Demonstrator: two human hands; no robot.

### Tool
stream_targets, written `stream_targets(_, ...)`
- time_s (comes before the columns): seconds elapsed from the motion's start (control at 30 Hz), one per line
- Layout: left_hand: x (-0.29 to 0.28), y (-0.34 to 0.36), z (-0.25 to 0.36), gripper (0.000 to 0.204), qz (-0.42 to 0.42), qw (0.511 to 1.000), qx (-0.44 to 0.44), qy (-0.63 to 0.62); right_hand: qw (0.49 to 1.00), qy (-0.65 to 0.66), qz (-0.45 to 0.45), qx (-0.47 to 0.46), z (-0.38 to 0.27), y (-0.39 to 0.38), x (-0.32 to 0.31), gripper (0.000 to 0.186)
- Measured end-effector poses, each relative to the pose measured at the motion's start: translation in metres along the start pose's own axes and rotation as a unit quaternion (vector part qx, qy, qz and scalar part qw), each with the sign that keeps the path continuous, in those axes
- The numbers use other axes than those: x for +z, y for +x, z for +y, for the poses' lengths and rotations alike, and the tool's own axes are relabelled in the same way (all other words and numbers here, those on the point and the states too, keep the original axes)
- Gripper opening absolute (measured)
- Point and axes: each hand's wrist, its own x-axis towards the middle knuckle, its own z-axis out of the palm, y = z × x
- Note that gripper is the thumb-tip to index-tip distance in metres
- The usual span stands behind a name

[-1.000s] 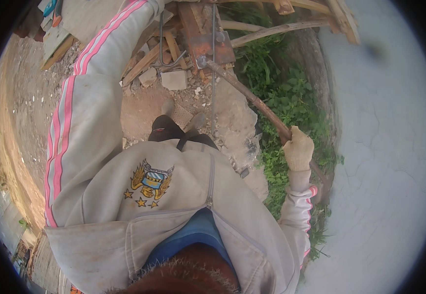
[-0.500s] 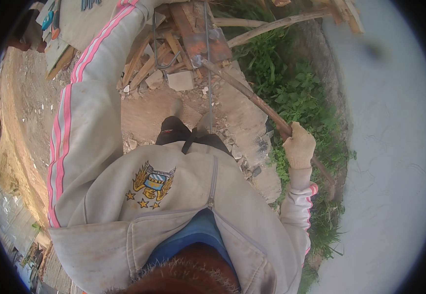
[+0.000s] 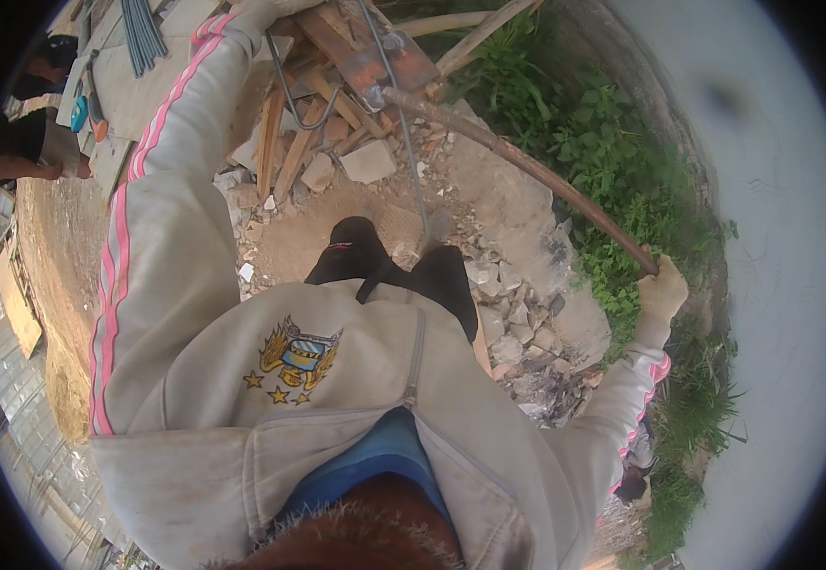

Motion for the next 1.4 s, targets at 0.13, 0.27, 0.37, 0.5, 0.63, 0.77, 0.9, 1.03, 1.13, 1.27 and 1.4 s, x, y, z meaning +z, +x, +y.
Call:
stream_targets(0.13,0.02,0.009,-0.018,0.107,0.003,1.0,0.008,0.007,0.996,-0.028,-0.001,0.087,-0.04,-0.094,0.011,0.011)
stream_targets(0.27,0.016,0.002,-0.013,0.104,0.055,0.998,0.025,-0.02,0.98,-0.032,-0.012,0.195,-0.11,-0.212,0.002,0.016)
stream_targets(0.37,-0.017,-0.012,-0.006,0.105,-0.044,0.997,0.013,-0.056,0.964,-0.048,-0.019,0.261,-0.18,-0.276,-0.016,0.016)
stream_targets(0.5,-0.026,-0.025,-0.008,0.105,-0.048,0.995,0.008,-0.085,0.936,-0.073,-0.027,0.344,-0.283,-0.34,-0.044,0.02)
stream_targets(0.63,0.025,-0.005,-0.031,0.102,0.067,0.992,0.035,-0.097,0.921,-0.054,-0.03,0.384,-0.363,-0.361,-0.069,0.023)
stream_targets(0.77,-0.008,-0.017,-0.022,0.1,0.039,0.99,0.049,-0.128,0.935,-0.019,-0.052,0.352,-0.381,-0.378,-0.079,0.048)
stream_targets(0.9,-0.008,-0.02,-0.027,0.099,-0.008,0.993,0.038,-0.112,0.941,0.166,-0.069,0.287,-0.336,-0.365,-0.093,0.043)
stream_targets(1.03,0.002,-0.01,-0.022,0.105,-0.002,0.996,0.037,-0.076,0.947,0.175,-0.058,0.264,-0.32,-0.37,-0.077,0.034)
stream_targets(1.13,0.0,-0.016,-0.017,0.109,0.047,0.996,0.024,-0.075,0.953,0.151,-0.048,0.259,-0.312,-0.366,-0.079,0.033)
stream_targets(1.27,-0.007,-0.014,-0.019,0.11,0.008,0.998,0.019,-0.063,0.953,0.156,-0.05,0.254,-0.311,-0.354,-0.111,0.037)
stream_targets(1.4,-0.006,-0.007,-0.022,0.107,-0.042,0.997,0.039,-0.055,0.96,0.11,-0.067,0.247,-0.3,-0.354,-0.124,0.044)
